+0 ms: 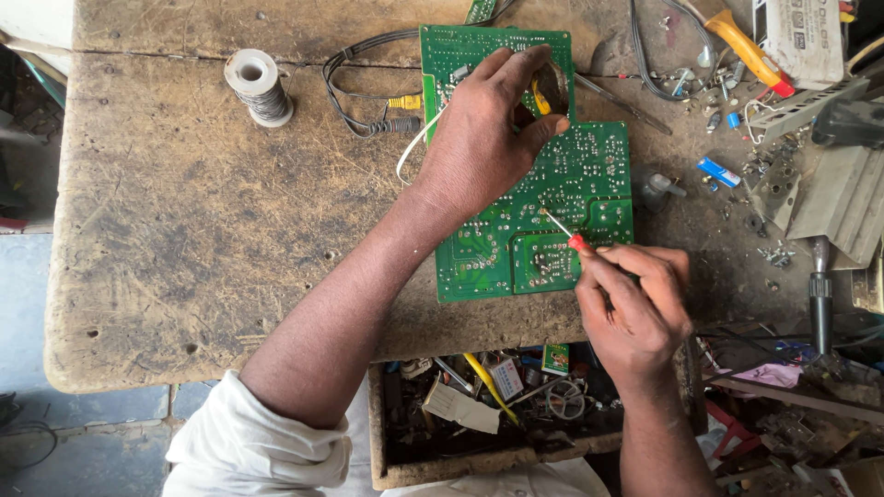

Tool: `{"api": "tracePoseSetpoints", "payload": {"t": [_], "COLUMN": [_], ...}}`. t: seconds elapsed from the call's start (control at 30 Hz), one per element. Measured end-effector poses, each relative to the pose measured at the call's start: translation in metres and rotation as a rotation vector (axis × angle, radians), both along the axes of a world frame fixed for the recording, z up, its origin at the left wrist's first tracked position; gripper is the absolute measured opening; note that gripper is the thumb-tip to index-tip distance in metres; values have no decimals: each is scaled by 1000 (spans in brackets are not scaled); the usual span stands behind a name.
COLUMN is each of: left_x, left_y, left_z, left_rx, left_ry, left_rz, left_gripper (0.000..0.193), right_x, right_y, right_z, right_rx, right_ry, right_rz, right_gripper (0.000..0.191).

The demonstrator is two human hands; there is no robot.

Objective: The person applies flux to a green circuit board with a small brush, then uses a soldering iron and solder wire to tin several through-holes. The person repeatedly dips the brush into a small container of flux and applies it to different areas before soldering. The board is held in place on a cluttered workbench.

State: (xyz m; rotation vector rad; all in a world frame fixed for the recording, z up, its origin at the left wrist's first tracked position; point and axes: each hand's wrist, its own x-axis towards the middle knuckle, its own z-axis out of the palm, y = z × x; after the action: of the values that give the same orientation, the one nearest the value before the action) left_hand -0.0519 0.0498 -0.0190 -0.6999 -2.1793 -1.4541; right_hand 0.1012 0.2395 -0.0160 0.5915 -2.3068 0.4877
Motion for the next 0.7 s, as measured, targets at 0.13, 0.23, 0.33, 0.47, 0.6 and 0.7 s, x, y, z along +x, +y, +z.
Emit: {"api": "tracePoseSetpoints", "payload": {"t": [0.13,0.23,0.33,0.47,0.6,0.7], "left_x": [1,1,1,1,1,1], "left_y": [1,1,0,1,0,0], "left_z": [-2,-3,-2,-2,-2,-1], "left_rx": [-4,-7,-5,-11,-15,-10], "left_ry": [-20,-5,-26,-23,-13,-1], "left_rz": [13,19,5,16,18,13], "left_gripper": [65,65,65,65,64,65], "right_x": [0,-1,-2,0,1,1], "right_y": [0,-1,-1,0,2,2], "right_z": [0,-1,-1,-2,-3,-5], "right_rx": [-25,-47,-60,-59,-98,-98], "right_ry": [-4,-24,-46,-60,-63,-64], "right_rz": [0,27,34,-2,-9,-13], "right_gripper": [32,31,32,31,32,32]}}
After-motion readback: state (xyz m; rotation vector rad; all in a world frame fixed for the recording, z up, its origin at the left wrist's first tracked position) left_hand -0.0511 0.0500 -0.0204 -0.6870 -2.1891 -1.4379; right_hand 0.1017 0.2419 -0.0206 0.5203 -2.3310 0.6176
